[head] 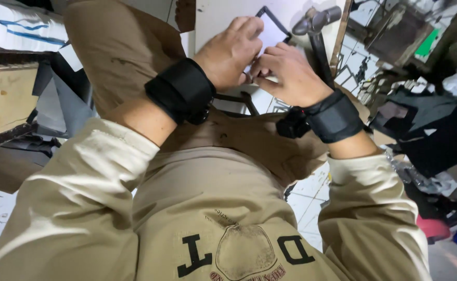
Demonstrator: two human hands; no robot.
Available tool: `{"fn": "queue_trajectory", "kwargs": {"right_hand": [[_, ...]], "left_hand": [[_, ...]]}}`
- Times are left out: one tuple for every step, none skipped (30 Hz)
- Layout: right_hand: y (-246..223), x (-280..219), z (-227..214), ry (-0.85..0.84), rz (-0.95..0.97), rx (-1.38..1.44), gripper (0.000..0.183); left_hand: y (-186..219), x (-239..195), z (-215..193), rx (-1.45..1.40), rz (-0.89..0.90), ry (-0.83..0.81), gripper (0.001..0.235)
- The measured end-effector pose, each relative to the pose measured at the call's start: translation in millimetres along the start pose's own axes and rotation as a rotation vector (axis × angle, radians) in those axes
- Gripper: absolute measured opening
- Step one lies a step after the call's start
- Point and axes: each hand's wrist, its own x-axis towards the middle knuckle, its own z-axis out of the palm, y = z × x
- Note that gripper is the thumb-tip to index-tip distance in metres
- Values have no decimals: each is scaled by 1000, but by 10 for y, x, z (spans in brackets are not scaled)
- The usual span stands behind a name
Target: The person assembles a small black leather pouch by hand, folding and tucking the edges onto a white work surface. They then use a hammer to tap the pouch flat.
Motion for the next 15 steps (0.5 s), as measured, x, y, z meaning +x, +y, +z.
{"fn": "queue_trajectory", "kwargs": {"right_hand": [[-26, -22, -12, -9, -6, -2, 12], [-45, -46, -17, 58, -73, -11, 14], [-67, -91, -14, 127, -134, -16, 15], [-63, -108, 3, 120, -134, -14, 15], [-60, -121, 23, 110, -90, -30, 12], [-57, -138, 36, 99, -46, -46, 9], [-41, -136, 47, 102, -47, -48, 9], [-26, -134, 55, 112, -63, -42, 9], [-9, -134, 61, 119, -80, -37, 9], [-18, -120, 39, 119, -81, -39, 9], [-29, -105, 22, 117, -90, -30, 9], [-37, -90, 8, 115, -99, -21, 9], [-21, -72, 2, 115, -98, -18, 9], [0, -58, -5, 92, -57, -29, 11], [12, -67, 2, 70, -10, -37, 14]], "left_hand": [[5, -8, -14, -1, -9, 7, 36], [7, -17, -19, 1, 12, 27, 39], [19, -24, -13, -1, 36, 43, 43], [21, -30, -3, -6, 31, 45, 43], [17, -29, -2, -32, 13, 33, 38], [17, -24, -3, -58, -5, 22, 34], [14, -22, -7, -56, -3, 22, 34], [12, -19, -13, -66, -5, 14, 36], [13, -18, -15, -77, -8, 8, 38], [15, -12, -15, -77, -8, 9, 38], [17, -14, -14, -54, 7, 26, 40], [18, -15, -9, -31, 22, 43, 42], [18, -8, -15, -32, 21, 40, 42], [20, 2, -15, -35, 5, 28, 41], [35, 4, -4, -42, -8, 10, 41]]}}
